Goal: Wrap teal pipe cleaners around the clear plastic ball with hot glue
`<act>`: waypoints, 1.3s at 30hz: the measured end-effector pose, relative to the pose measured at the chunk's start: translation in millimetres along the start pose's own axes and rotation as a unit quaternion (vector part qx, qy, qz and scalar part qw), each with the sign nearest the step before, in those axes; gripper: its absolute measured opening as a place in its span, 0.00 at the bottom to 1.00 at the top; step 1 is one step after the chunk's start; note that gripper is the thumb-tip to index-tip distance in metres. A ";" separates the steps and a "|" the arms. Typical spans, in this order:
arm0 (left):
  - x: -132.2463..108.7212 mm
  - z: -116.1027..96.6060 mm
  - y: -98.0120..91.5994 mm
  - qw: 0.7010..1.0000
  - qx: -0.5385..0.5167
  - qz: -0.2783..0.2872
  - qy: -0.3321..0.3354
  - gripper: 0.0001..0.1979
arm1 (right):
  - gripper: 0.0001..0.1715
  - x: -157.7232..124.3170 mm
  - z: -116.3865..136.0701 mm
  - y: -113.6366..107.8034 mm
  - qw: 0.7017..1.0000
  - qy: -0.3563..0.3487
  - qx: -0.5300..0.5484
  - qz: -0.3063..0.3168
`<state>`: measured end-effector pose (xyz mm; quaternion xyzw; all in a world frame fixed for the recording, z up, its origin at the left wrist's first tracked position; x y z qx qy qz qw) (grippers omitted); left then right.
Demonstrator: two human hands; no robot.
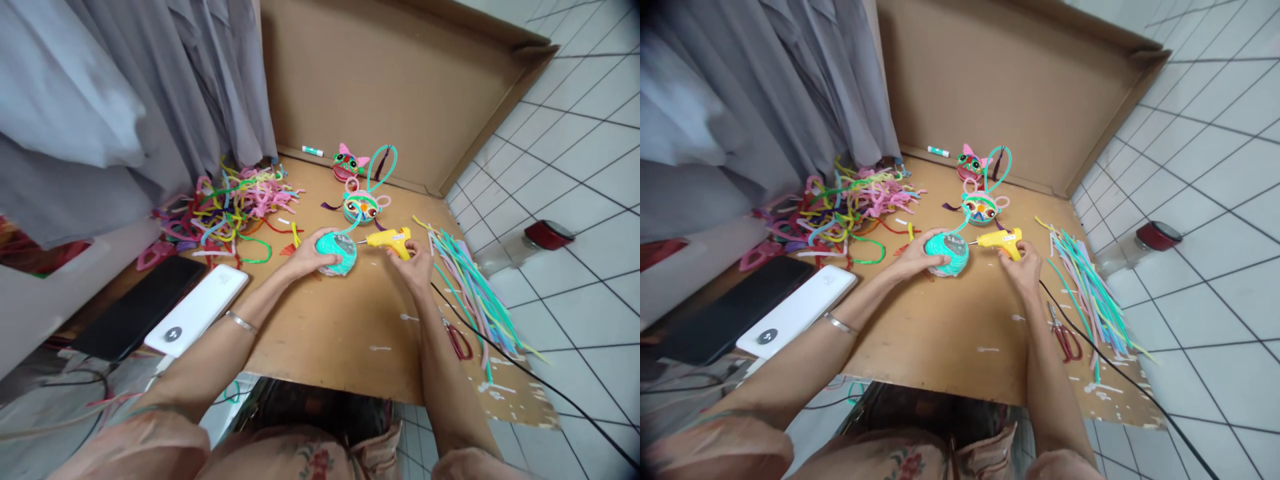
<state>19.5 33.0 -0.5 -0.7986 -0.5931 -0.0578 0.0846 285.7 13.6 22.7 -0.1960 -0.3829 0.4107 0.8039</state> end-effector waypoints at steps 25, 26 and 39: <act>-5.7 -9.8 5.4 0.999 0.030 0.028 -0.002 0.37 | 0.11 -36.5 45.4 -8.4 0.961 -0.240 0.055 -0.128; -5.5 -8.9 5.2 0.999 0.038 0.028 0.002 0.37 | 0.11 -36.8 46.3 -8.8 0.961 -0.240 0.046 -0.126; -3.5 -2.6 3.7 0.994 0.100 0.037 0.026 0.37 | 0.10 -36.9 49.5 -13.6 0.964 -0.244 0.032 -0.096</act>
Point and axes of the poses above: each hand's wrist, its own x-axis towards the middle knuckle, its own y-axis out of the palm, z = x × y, the point moved 3 cm from there along x, towards the middle knuckle, and after that the axes turned 3 degrees about y, right-handed, at the moved point
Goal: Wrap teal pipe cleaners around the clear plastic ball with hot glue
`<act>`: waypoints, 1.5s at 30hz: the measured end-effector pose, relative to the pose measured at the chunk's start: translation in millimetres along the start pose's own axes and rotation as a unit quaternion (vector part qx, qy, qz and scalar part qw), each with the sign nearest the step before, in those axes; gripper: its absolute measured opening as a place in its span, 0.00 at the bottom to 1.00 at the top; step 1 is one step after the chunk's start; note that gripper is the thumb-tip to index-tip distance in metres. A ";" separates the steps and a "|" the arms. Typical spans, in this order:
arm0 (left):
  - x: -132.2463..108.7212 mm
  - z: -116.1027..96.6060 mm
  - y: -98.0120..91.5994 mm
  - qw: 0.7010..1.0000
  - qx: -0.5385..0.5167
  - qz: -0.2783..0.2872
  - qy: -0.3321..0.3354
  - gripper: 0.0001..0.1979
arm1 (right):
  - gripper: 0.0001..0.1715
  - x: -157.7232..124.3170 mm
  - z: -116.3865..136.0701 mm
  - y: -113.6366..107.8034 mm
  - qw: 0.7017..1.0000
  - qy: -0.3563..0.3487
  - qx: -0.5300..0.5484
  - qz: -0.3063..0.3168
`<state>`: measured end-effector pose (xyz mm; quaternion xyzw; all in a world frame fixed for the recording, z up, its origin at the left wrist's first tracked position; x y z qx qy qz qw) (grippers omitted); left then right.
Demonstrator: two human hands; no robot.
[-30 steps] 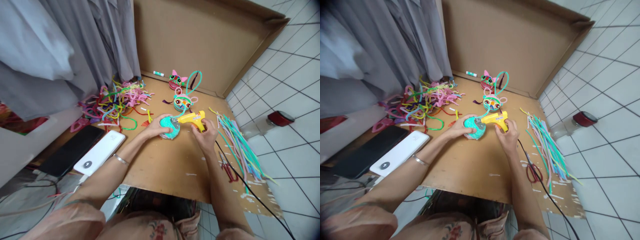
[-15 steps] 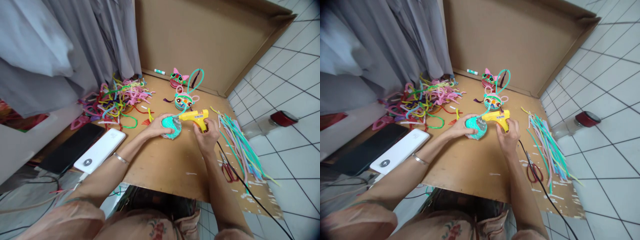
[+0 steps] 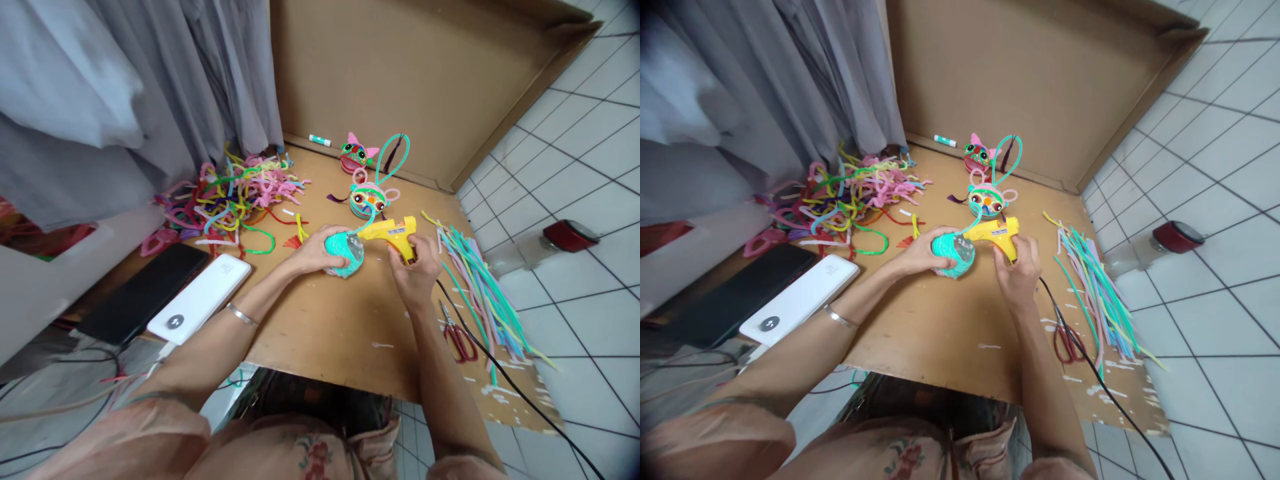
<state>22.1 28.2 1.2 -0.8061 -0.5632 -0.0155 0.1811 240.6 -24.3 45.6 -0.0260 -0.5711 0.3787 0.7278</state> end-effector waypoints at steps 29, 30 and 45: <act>0.8 1.6 0.6 1.000 -0.014 0.009 0.009 0.36 | 0.10 8.8 -4.4 -9.0 0.999 0.010 0.024 0.040; 0.7 0.5 0.7 1.000 -0.018 0.010 0.008 0.37 | 0.11 8.8 -4.6 -8.9 0.999 0.014 0.025 0.044; 0.1 -2.8 0.2 1.000 -0.007 0.015 -0.003 0.38 | 0.10 7.6 -3.7 -7.7 1.000 0.006 0.008 0.021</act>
Point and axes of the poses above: each hand's wrist, its own x-axis towards the middle knuckle, its own y-axis out of the palm, z = x × y, the point moved 3 cm from there along x, towards the middle knuckle, and after that the axes turned 3 degrees about y, right-handed, at the moved point
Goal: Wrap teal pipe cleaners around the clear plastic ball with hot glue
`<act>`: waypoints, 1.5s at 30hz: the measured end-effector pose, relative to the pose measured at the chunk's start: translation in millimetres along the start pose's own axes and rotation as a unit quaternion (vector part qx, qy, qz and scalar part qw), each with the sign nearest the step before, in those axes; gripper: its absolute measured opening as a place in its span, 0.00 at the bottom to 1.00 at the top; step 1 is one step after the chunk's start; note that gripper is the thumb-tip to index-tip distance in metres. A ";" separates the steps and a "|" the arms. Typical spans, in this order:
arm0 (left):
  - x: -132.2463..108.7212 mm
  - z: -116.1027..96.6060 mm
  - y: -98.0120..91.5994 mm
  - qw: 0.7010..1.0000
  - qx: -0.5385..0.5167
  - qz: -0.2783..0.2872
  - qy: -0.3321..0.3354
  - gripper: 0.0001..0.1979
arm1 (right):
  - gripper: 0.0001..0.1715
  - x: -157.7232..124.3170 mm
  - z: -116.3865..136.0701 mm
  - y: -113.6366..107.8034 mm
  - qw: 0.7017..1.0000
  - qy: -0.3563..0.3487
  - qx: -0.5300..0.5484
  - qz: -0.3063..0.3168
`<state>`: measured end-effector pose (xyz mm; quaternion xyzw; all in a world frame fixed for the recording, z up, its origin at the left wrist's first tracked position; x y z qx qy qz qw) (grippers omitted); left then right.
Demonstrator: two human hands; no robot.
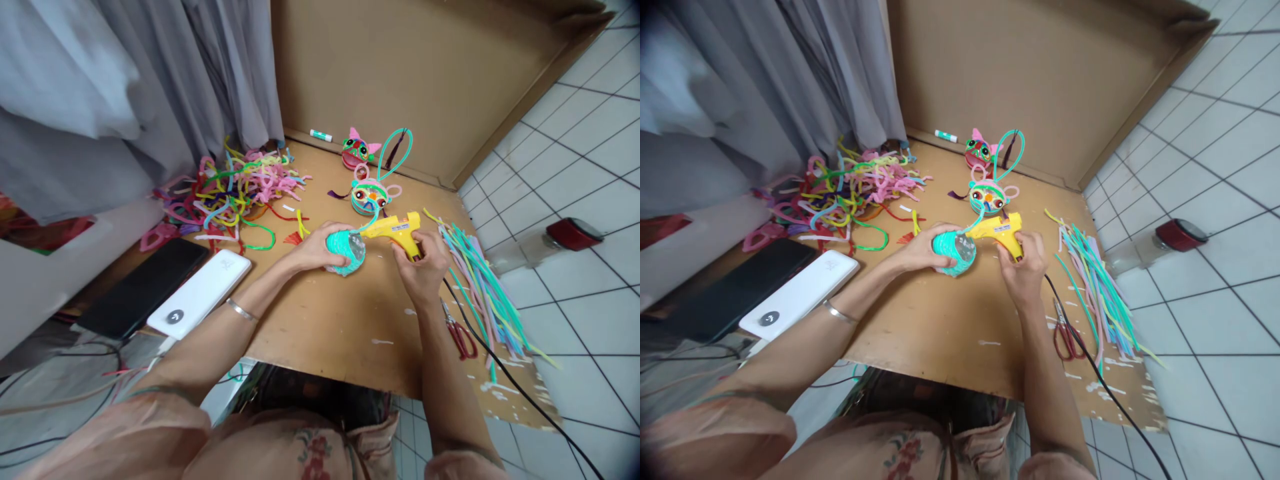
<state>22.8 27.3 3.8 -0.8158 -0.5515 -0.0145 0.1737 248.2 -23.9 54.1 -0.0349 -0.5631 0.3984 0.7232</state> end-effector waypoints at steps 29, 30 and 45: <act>1.5 -0.4 -1.6 0.998 0.040 0.031 0.039 0.36 | 0.11 1.2 -7.8 0.7 0.998 0.004 0.068 0.017; 1.6 -0.8 -1.8 0.998 0.042 0.034 0.042 0.36 | 0.10 1.7 -8.0 0.1 0.997 0.002 0.071 0.019; 1.8 0.7 -5.4 0.998 0.003 0.052 0.035 0.36 | 0.11 4.9 -10.5 -3.9 0.995 0.009 0.078 0.059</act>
Point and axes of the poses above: each hand's wrist, its own x-axis towards the middle knuckle, its own y-axis out of the palm, z = x × y, the point moved 3 cm from there along x, towards the middle knuckle, and after that the axes turned 3 degrees about y, right-handed, at the moved point
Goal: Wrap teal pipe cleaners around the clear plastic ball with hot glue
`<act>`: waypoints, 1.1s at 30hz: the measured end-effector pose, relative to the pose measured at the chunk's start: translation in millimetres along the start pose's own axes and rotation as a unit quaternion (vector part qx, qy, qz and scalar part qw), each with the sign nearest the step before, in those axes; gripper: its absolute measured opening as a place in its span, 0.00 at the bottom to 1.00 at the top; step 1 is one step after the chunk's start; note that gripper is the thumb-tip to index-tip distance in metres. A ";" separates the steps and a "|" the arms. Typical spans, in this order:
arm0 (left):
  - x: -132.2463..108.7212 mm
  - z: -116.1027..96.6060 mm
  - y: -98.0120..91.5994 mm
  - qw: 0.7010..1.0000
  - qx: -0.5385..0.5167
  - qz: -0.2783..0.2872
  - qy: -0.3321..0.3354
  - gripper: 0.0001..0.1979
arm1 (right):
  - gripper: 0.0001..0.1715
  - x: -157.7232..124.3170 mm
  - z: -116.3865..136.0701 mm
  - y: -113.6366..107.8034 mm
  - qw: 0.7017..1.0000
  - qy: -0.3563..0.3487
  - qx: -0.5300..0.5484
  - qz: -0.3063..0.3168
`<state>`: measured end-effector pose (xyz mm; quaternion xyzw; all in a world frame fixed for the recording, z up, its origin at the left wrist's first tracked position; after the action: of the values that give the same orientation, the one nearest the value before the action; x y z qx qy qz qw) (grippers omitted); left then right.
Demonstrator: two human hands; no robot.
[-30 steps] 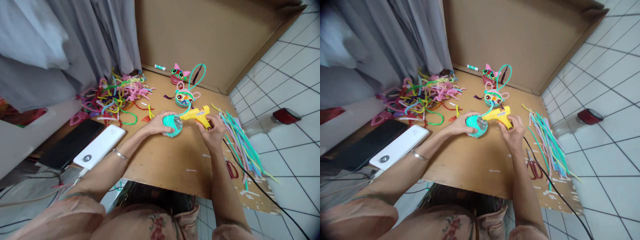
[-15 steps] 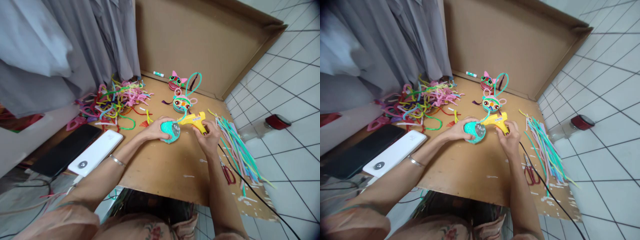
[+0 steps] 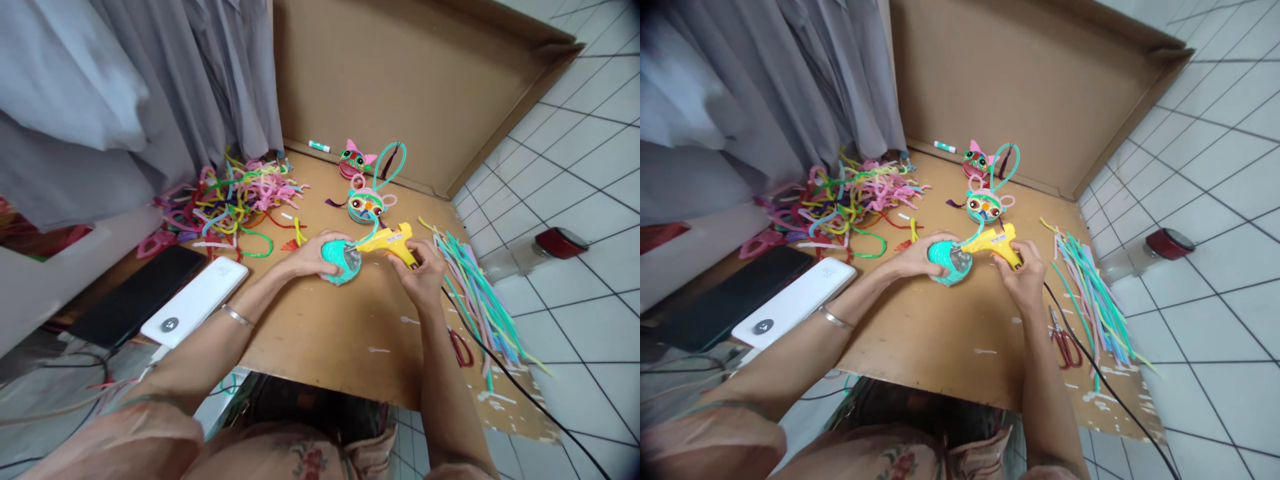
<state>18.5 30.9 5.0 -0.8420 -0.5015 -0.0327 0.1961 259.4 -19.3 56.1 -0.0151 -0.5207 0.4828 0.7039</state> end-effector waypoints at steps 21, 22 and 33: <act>-0.3 0.2 -0.1 0.999 -0.012 0.029 0.019 0.34 | 0.10 0.3 1.0 0.4 1.000 -0.005 -0.019 0.011; -0.6 0.7 0.0 0.999 -0.013 0.028 0.021 0.34 | 0.10 0.3 1.3 0.5 1.000 -0.005 -0.018 0.015; -1.9 -3.5 -2.3 0.999 -0.013 0.041 0.018 0.34 | 0.13 2.0 1.9 -2.7 0.999 -0.029 -0.011 0.034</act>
<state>16.0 29.1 8.4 -0.8638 -0.4621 -0.0461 0.1956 259.7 -20.3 59.9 -0.0266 -0.5454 0.5007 0.6716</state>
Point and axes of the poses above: each hand's wrist, its own x-axis towards the middle knuckle, its own y-axis out of the palm, z = x × y, the point moved 3 cm from there along x, towards the middle knuckle, and after that the axes turned 3 degrees about y, right-handed, at the moved point
